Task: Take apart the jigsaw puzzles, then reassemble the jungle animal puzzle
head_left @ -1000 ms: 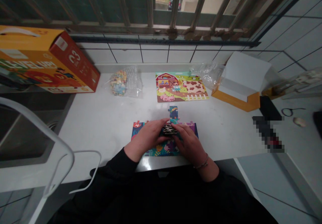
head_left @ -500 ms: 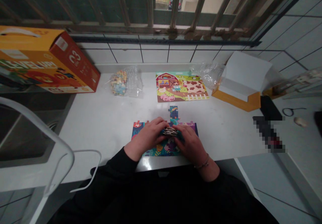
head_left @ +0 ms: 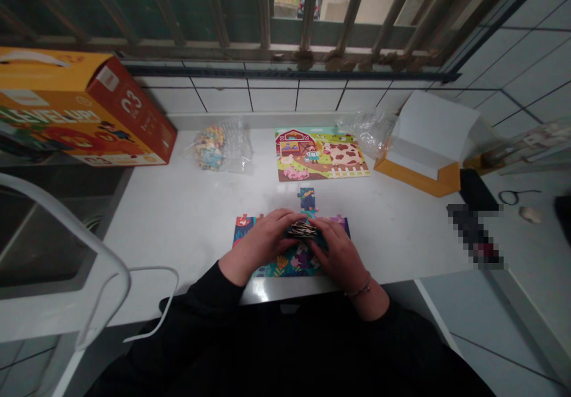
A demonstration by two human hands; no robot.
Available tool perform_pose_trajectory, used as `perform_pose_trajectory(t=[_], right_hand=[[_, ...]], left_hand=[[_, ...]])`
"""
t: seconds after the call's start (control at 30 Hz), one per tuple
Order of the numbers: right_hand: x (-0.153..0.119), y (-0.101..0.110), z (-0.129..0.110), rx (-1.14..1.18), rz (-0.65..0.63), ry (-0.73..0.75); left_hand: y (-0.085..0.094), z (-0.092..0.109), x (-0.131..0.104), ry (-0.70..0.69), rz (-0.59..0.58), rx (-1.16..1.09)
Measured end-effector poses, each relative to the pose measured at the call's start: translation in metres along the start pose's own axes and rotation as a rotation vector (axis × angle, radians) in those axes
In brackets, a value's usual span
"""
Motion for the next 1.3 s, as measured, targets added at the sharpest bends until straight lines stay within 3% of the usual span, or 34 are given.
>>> perform_pose_trajectory(t=[0.17,0.27,0.4,0.53,0.67,0.93,1.13,1.3], right_hand=[[-0.001,-0.002,0.002,-0.032,0.001,-0.008],[-0.004,-0.009,0.002,-0.101,0.001,-0.012],[-0.01,-0.024,-0.003,-0.19,-0.016,-0.029],[-0.013,-0.034,-0.009,-0.2,-0.024,-0.023],[-0.012,-0.027,-0.005,-0.173,0.024,-0.033],[-0.008,0.003,-0.007,-0.126,0.107,-0.012],[-0.015,0.009,-0.014,-0.221,0.127,0.077],[-0.023,0.006,-0.016,-0.259,0.092,0.065]], left_hand=[[0.009,-0.002,0.0,0.014,0.084,-0.05],[0.003,-0.001,-0.002,0.083,0.056,-0.028],[-0.008,0.017,0.0,0.087,0.03,-0.006],[-0.013,0.032,0.004,0.028,0.066,-0.122],[-0.016,0.03,0.004,0.017,0.054,-0.178],[-0.014,0.021,0.004,0.086,0.033,-0.046],[-0.016,0.029,0.004,0.003,0.011,-0.015],[-0.023,0.031,0.0,-0.096,0.013,0.095]])
Point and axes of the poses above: each hand's wrist, its own x-axis towards the middle knuckle, its own y-axis out of the back of the hand, z = x × y, the point moved 10 cm from there along x, towards the middle knuckle, and after that the axes turned 6 degrees about z, right-handed, at the moved point
